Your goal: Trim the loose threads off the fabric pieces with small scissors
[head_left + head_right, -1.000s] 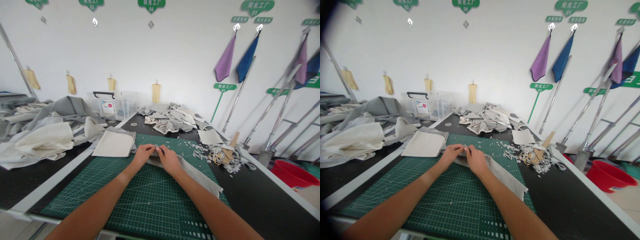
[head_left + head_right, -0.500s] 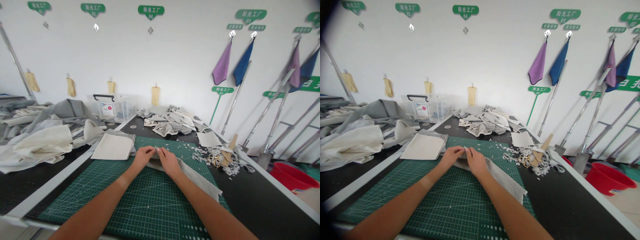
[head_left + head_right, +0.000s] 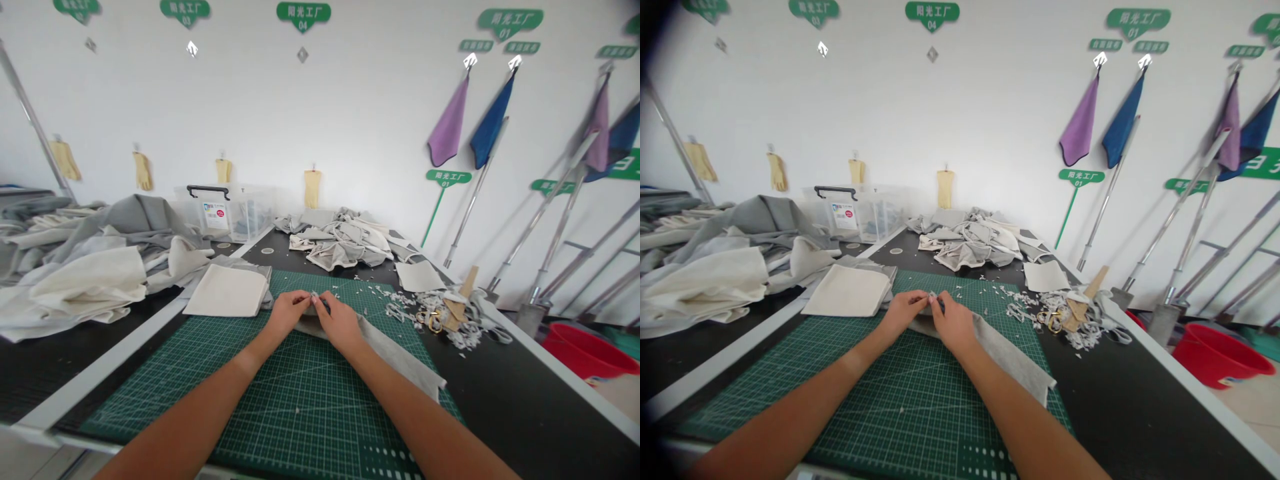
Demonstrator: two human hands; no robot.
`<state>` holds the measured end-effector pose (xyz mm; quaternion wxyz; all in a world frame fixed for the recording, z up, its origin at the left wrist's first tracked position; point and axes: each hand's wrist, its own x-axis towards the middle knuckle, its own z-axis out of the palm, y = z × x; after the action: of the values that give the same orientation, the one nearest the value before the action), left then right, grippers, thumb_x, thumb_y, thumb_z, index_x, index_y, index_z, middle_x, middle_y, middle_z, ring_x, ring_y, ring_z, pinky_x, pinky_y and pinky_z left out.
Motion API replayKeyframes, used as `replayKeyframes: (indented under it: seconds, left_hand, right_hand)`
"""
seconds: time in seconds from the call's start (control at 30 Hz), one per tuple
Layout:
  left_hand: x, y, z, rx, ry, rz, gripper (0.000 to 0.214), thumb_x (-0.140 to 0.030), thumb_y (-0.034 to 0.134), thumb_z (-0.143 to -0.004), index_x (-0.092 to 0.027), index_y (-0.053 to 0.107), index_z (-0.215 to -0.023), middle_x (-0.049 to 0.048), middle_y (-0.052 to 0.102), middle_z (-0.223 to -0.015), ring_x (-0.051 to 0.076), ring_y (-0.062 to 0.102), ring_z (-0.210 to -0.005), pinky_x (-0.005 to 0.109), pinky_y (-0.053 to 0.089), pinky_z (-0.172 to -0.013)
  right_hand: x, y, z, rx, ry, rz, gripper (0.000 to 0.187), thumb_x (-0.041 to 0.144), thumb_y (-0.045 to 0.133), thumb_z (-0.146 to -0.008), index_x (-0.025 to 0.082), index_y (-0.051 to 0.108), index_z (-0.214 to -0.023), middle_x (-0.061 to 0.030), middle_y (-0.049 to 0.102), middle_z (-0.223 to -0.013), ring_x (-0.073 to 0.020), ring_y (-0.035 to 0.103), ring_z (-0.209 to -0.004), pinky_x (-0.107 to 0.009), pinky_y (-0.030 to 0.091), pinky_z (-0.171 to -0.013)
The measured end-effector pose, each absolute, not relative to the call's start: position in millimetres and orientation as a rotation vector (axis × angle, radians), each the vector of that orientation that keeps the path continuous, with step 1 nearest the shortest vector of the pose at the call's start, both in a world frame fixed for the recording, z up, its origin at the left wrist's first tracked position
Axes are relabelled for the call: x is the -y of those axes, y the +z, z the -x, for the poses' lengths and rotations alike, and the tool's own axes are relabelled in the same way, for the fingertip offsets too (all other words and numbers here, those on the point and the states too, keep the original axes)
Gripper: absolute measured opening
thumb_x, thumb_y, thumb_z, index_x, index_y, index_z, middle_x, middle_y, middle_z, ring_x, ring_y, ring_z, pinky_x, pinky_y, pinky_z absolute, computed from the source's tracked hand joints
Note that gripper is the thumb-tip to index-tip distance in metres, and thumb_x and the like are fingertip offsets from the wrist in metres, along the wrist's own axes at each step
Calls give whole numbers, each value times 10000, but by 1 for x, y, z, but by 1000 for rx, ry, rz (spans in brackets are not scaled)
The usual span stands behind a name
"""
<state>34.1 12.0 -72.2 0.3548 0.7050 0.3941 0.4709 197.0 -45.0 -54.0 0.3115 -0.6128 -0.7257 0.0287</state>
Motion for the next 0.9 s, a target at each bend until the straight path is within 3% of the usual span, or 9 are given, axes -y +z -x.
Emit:
replayKeyframes:
  seconds: [0.9]
  left_hand:
    - [-11, -74, -37, -1001, 1233, -1786, 294, -429, 636, -838, -171, 777, -858, 44, 762, -853, 198, 663, -796, 282, 500, -749]
  right_hand:
    - [42, -54, -196, 1900, 92, 1596, 390, 458, 292, -1070, 239, 593, -953, -13, 690, -811, -173, 620, -729, -258, 288, -635]
